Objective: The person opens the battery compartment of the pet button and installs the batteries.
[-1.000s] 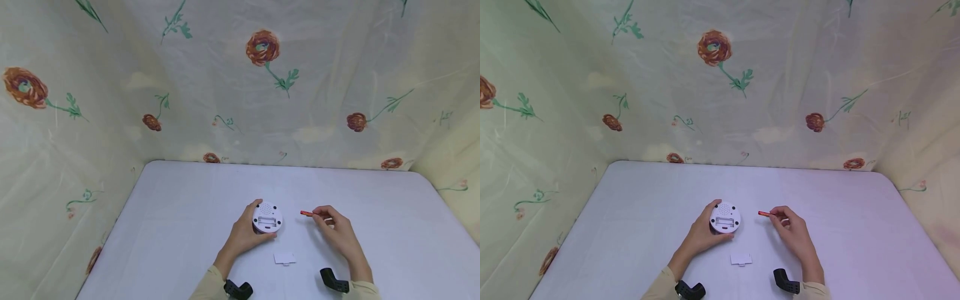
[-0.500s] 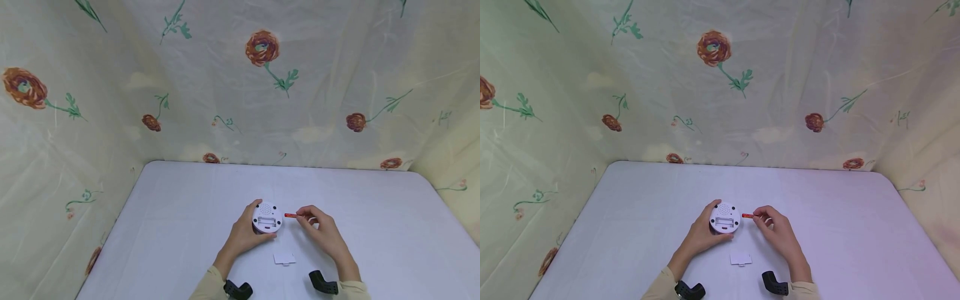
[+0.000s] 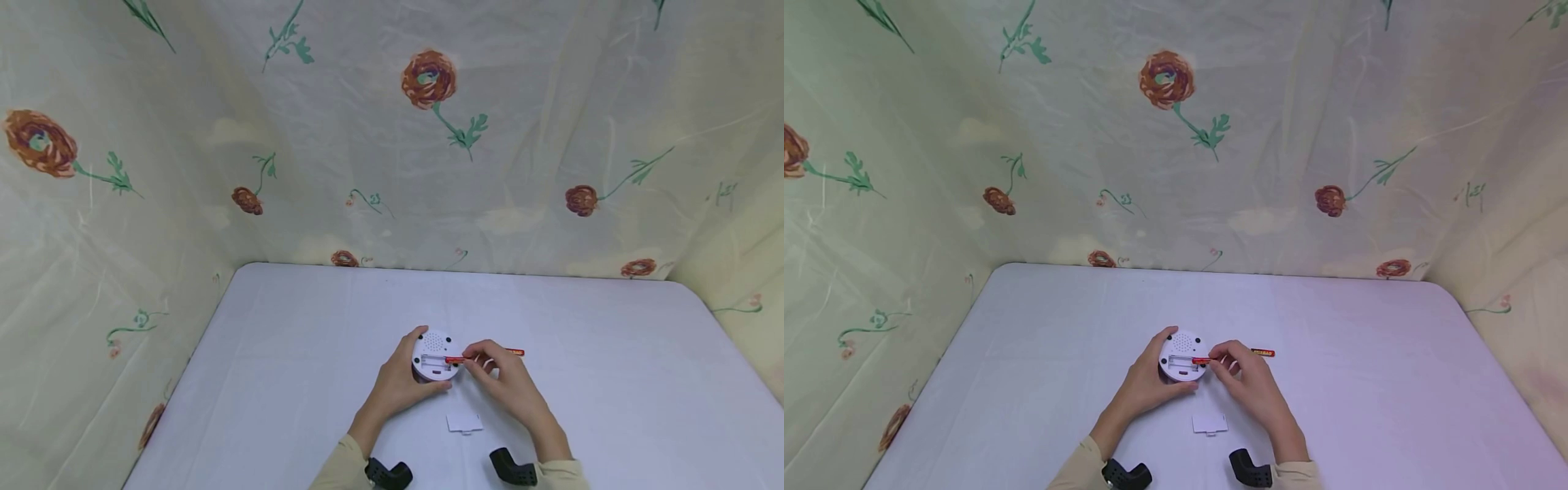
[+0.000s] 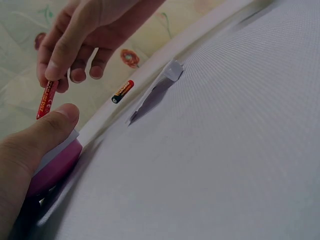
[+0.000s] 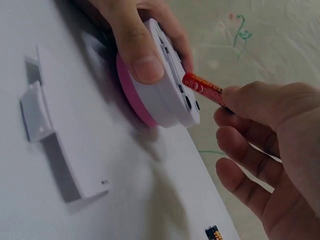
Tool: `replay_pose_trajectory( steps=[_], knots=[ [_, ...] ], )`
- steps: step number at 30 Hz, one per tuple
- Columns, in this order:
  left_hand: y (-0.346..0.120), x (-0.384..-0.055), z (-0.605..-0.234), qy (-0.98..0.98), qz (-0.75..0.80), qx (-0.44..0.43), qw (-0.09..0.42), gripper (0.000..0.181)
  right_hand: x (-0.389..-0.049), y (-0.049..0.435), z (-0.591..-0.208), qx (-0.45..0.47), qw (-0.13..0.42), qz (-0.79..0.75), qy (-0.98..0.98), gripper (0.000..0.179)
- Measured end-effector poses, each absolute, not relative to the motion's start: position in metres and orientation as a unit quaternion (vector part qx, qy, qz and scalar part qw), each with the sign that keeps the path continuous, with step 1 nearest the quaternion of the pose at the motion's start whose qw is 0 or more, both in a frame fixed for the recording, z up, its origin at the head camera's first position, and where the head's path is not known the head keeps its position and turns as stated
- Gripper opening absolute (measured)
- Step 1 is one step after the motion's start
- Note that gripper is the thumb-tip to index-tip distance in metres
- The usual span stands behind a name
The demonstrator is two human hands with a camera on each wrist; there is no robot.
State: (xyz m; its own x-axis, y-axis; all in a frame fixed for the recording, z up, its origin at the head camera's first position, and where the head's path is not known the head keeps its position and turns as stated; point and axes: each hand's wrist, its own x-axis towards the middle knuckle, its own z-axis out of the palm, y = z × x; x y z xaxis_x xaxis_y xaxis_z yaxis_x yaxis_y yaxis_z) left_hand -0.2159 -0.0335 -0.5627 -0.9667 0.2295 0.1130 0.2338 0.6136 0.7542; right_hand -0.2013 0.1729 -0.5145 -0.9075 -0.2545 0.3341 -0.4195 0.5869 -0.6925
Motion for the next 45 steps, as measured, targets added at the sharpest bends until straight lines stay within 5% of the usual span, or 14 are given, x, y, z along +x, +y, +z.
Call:
replay_pose_trajectory(
  steps=[9, 26, 45],
  knots=[
    [-0.034, -0.216, -0.563, -0.896, -0.423, -0.135, 0.009, 0.102, -0.201, 0.165, -0.520, 0.204, 0.141, 0.389, -0.887, 0.016],
    [-0.033, -0.216, -0.562, -0.898, -0.417, -0.142, 0.017, 0.101, -0.199, 0.157, -0.518, 0.149, 0.103, 0.389, -0.903, 0.017],
    [-0.033, -0.217, -0.563, -0.898, -0.410, -0.156, 0.020, 0.103, -0.201, 0.154, -0.525, 0.167, 0.131, 0.369, -0.905, 0.015]
  ],
)
